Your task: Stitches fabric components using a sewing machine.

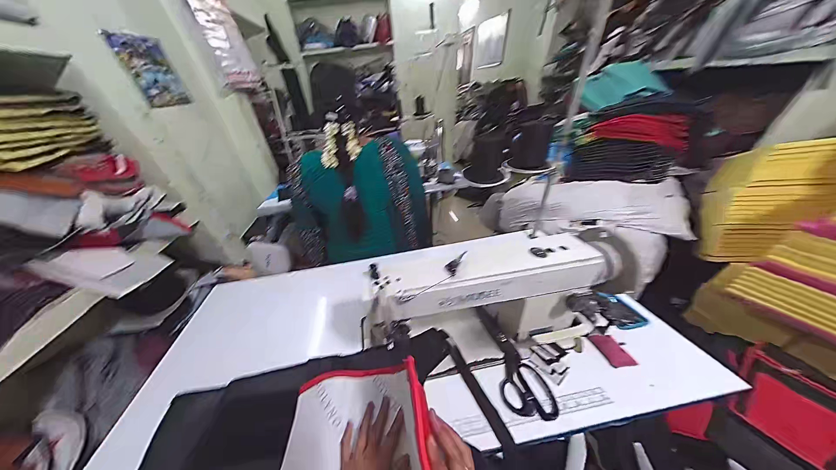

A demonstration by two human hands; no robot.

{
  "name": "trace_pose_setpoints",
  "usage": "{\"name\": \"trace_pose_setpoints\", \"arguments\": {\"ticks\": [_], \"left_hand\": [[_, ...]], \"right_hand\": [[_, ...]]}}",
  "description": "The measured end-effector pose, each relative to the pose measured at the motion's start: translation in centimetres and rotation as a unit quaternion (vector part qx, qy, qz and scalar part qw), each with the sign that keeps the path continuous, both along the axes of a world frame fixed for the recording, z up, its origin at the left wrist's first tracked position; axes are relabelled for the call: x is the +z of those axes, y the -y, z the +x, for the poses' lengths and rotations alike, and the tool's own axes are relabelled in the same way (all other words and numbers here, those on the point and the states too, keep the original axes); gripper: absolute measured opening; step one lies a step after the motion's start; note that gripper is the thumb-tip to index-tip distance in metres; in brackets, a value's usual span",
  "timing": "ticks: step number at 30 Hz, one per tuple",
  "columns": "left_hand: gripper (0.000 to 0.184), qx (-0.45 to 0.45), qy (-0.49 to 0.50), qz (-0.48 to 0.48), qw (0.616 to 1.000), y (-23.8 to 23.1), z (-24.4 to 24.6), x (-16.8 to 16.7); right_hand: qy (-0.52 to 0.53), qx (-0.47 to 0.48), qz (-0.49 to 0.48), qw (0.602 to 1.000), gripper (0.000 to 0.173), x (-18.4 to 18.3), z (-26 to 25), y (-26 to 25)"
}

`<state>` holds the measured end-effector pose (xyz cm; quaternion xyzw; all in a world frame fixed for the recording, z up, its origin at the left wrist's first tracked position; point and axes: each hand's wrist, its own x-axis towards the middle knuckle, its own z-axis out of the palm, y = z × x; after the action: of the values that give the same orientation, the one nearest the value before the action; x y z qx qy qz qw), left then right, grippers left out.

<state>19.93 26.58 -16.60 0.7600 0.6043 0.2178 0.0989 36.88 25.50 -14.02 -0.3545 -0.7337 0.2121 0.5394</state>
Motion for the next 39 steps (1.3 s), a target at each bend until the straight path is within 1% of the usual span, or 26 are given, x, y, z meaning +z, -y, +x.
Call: {"name": "trace_pose_setpoints", "arguments": {"ticks": [1,2,3,5,6,7,8,10,11,13,15,17,18,20,23,25,27,28,29,30,32,33,34,36,38,39], "left_hand": [[0.049,0.005,0.035,-0.011,0.999,0.7,-0.2,1.7],[0.047,0.016,0.082,-0.030,0.996,1.4,-0.6,3.3],[0.045,0.039,0.150,-0.026,0.988,1.9,-1.3,3.8],[0.042,0.120,0.274,-0.032,0.954,1.9,-3.3,3.6],[0.042,0.164,0.295,-0.027,0.941,0.8,-4.6,2.8],[0.042,0.190,0.292,-0.019,0.937,-0.1,-6.3,1.8],[0.042,0.181,0.275,-0.016,0.944,-0.6,-8.1,0.9],[0.048,0.136,0.242,-0.019,0.960,-0.8,-10.7,-0.6],[0.048,0.132,0.229,-0.021,0.964,-0.8,-11.1,-1.0],[0.044,0.149,0.186,0.006,0.971,-1.0,-10.5,-1.4],[0.041,0.166,0.128,0.039,0.977,-1.3,-9.8,-1.8],[0.044,0.169,0.088,0.037,0.981,-1.6,-9.3,-1.6],[0.047,0.169,0.077,0.036,0.982,-1.6,-9.1,-1.4],[0.049,0.166,0.050,0.052,0.983,-1.5,-9.1,-1.5],[0.051,0.133,0.059,0.070,0.987,-1.3,-9.7,-2.0],[0.049,0.095,0.119,0.089,0.984,-1.3,-10.8,-2.5],[0.043,0.055,0.146,0.047,0.987,-1.0,-11.9,-2.4],[0.049,0.049,0.136,0.015,0.989,-0.8,-12.0,-2.3],[0.053,0.054,0.119,-0.001,0.991,-0.6,-11.9,-2.2],[0.055,0.064,0.097,0.001,0.993,-0.4,-11.7,-2.3],[0.056,0.084,0.058,0.019,0.995,-0.1,-11.6,-2.5],[0.056,0.093,0.040,0.023,0.995,-0.1,-11.5,-2.5],[0.057,0.101,0.032,0.022,0.994,-0.1,-11.4,-2.5],[0.058,0.111,0.021,0.022,0.993,0.0,-11.3,-2.6],[0.057,0.112,0.016,0.035,0.993,0.0,-11.3,-2.7],[0.057,0.111,0.015,0.042,0.993,-0.1,-11.4,-2.8]], "right_hand": [[0.073,0.000,0.025,0.997,0.048,0.6,-1.2,0.1],[0.135,0.003,0.036,0.990,0.051,1.2,-2.6,0.3],[0.193,0.007,0.034,0.981,0.061,1.7,-3.9,0.3],[0.277,0.022,0.013,0.961,0.091,2.1,-6.5,-0.2],[0.313,0.030,0.002,0.949,0.101,2.0,-7.7,-0.5],[0.346,0.044,-0.013,0.937,0.104,1.7,-8.7,-0.7],[0.371,0.062,-0.026,0.926,0.104,1.2,-9.7,-0.9],[0.402,0.070,-0.013,0.913,0.098,-0.6,-11.2,-0.8],[0.414,0.063,-0.001,0.908,0.096,-1.3,-11.5,-0.7],[0.436,0.072,-0.017,0.897,0.098,-1.3,-11.1,-0.8],[0.418,0.092,-0.057,0.902,0.102,-0.3,-9.9,-1.2],[0.380,0.077,-0.070,0.919,0.100,0.2,-8.7,-1.8],[0.374,0.049,-0.053,0.925,0.093,-0.1,-8.3,-2.1],[0.390,-0.005,-0.019,0.921,0.079,-1.0,-8.2,-2.5],[0.438,-0.028,0.002,0.899,0.075,-2.1,-8.8,-2.5],[0.450,-0.024,0.003,0.893,0.075,-2.1,-8.9,-2.6],[0.437,-0.018,-0.005,0.899,0.075,-2.1,-8.5,-2.7],[0.424,-0.015,-0.017,0.906,0.076,-2.0,-8.1,-2.8],[0.405,-0.016,-0.030,0.914,0.078,-1.9,-7.6,-3.1],[0.383,-0.028,-0.044,0.922,0.085,-1.9,-7.0,-3.3],[0.360,-0.103,-0.074,0.924,0.110,-2.2,-5.6,-4.1],[0.349,-0.134,-0.110,0.921,0.116,-2.3,-4.8,-4.5],[0.333,-0.147,-0.151,0.919,0.115,-2.3,-3.9,-4.9],[0.299,-0.133,-0.220,0.919,0.100,-2.2,-2.9,-5.1],[0.252,-0.117,-0.248,0.928,0.087,-1.4,-3.6,-4.7],[0.206,-0.104,-0.264,0.936,0.085,-1.0,-4.2,-4.4]]}}
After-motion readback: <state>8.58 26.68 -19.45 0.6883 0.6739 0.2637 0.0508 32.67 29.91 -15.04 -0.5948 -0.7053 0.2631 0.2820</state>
